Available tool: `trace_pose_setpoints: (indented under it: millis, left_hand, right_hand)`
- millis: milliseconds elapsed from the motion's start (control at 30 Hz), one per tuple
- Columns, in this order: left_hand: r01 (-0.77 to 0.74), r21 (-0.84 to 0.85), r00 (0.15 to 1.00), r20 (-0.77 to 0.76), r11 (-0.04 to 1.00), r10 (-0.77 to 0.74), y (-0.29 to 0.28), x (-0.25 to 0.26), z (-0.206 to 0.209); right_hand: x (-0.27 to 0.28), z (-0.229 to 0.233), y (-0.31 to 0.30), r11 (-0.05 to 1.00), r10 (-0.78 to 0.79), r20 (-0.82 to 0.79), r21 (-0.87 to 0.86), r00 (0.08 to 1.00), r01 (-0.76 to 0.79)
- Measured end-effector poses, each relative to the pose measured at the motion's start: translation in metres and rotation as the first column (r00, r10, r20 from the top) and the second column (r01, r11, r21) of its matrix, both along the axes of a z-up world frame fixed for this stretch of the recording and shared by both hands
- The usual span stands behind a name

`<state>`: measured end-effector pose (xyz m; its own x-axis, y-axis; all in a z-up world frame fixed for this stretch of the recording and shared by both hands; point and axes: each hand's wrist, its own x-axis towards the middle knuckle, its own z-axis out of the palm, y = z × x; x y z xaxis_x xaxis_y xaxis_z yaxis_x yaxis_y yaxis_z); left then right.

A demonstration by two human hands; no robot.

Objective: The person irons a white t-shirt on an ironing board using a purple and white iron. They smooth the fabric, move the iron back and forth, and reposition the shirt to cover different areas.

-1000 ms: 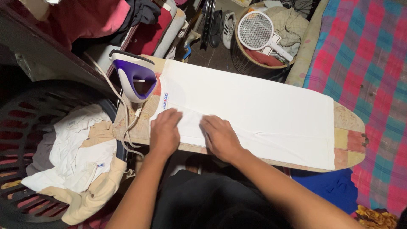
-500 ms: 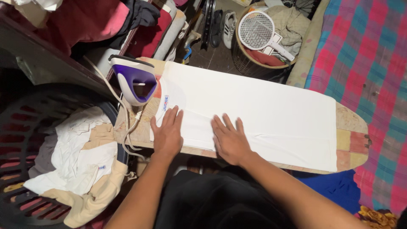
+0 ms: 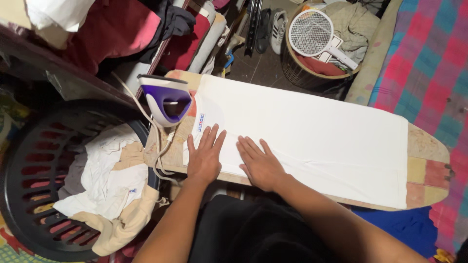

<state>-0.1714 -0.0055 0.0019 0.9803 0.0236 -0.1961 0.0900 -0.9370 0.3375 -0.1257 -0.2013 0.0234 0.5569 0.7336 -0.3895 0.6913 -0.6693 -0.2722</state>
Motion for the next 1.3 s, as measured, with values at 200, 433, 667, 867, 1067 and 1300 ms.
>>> trace_pose_setpoints:
  millis: [200,433,667,867,1067,1300]
  left_hand:
    - [-0.011,0.038,0.999,-0.043,0.999,0.012,-0.003,0.004,0.009]
    - [-0.016,0.022,1.0,-0.011,1.0,0.017,-0.009,0.006,0.002]
    - [0.007,0.034,0.997,-0.077,0.999,-0.004,0.0,0.008,0.005]
    - [0.079,0.027,0.994,-0.083,0.996,-0.077,0.013,0.009,0.009]
    - [0.173,0.028,0.983,-0.066,0.984,-0.171,0.029,0.007,0.002]
    - [0.222,0.017,0.974,-0.04,0.975,-0.221,0.035,0.008,-0.004]
  right_hand:
    - [0.004,0.0,-0.006,1.0,0.029,0.001,0.005,1.0,-0.029]
    - [0.01,-0.004,0.023,0.967,0.101,0.121,0.223,0.988,-0.126]
    - [0.014,-0.009,0.017,0.979,0.125,0.077,0.155,0.989,-0.135]
    - [0.013,0.003,-0.001,0.995,0.05,0.002,-0.091,0.999,-0.05]
    - [0.001,0.015,-0.014,0.969,-0.054,0.036,-0.24,0.998,0.061]
    - [-0.031,0.008,-0.007,0.986,-0.069,0.013,-0.154,0.998,0.07]
